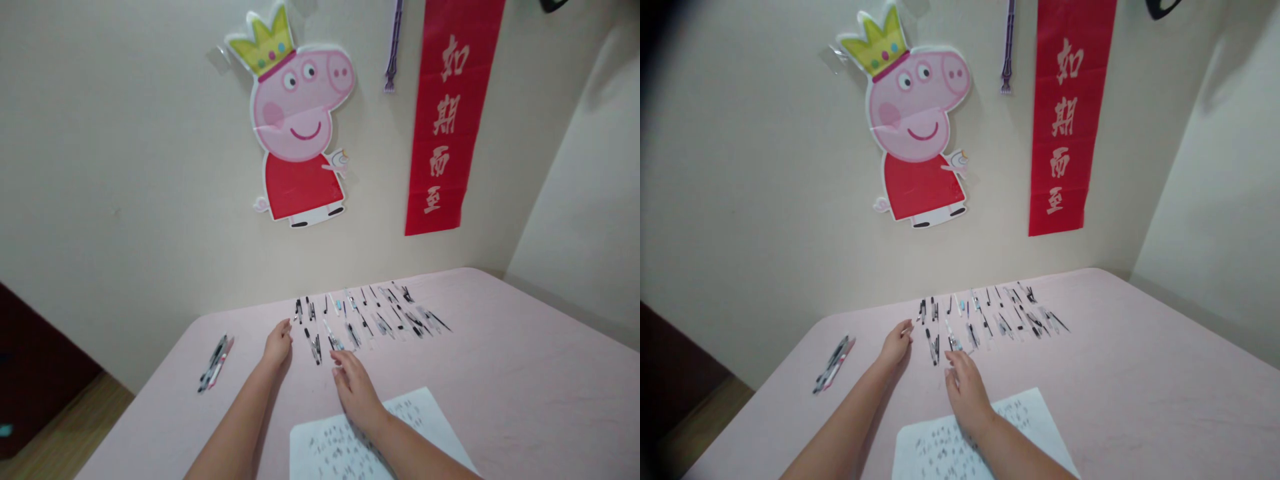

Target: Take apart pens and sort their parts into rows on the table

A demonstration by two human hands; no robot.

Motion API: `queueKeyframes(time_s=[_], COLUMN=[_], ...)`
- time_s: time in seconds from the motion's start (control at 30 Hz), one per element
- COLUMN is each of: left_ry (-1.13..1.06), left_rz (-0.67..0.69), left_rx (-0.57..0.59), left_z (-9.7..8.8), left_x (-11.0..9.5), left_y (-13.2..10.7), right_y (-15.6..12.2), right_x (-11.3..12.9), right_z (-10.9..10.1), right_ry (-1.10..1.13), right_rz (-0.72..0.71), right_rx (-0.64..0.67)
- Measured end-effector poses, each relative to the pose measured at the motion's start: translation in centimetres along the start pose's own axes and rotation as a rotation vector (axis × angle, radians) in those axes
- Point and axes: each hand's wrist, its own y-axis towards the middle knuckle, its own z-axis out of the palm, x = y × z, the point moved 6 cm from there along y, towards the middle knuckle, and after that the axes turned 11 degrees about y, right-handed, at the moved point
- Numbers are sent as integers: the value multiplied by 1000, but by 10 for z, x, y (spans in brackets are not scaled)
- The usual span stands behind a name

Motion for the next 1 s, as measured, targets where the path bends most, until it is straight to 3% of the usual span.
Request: queueKeyframes(time_s=[0.23, 0.47, 0.6, 0.77, 1.0], left_ry=[-154, -132, -41, 127, 470], left_rz=[-109, -78, -5, 65, 6], left_rx=[-12, -35, -45, -86, -272], left_z=[13, 9, -10, -46, -94], left_x=[-14, -19, -10, 9, 31], left_y=[5, -2, -22, -58, -75], right_y=[0, 1, 1, -2, -5], right_x=[1, 5, 9, 11, 11], right_z=[0, -1, -1, 3, 11], right_ry=[6, 23, 20, 13, -92], right_rz=[18, 2, 25, 71, 173], right_rx=[-2, -11, 24, 110, 286])
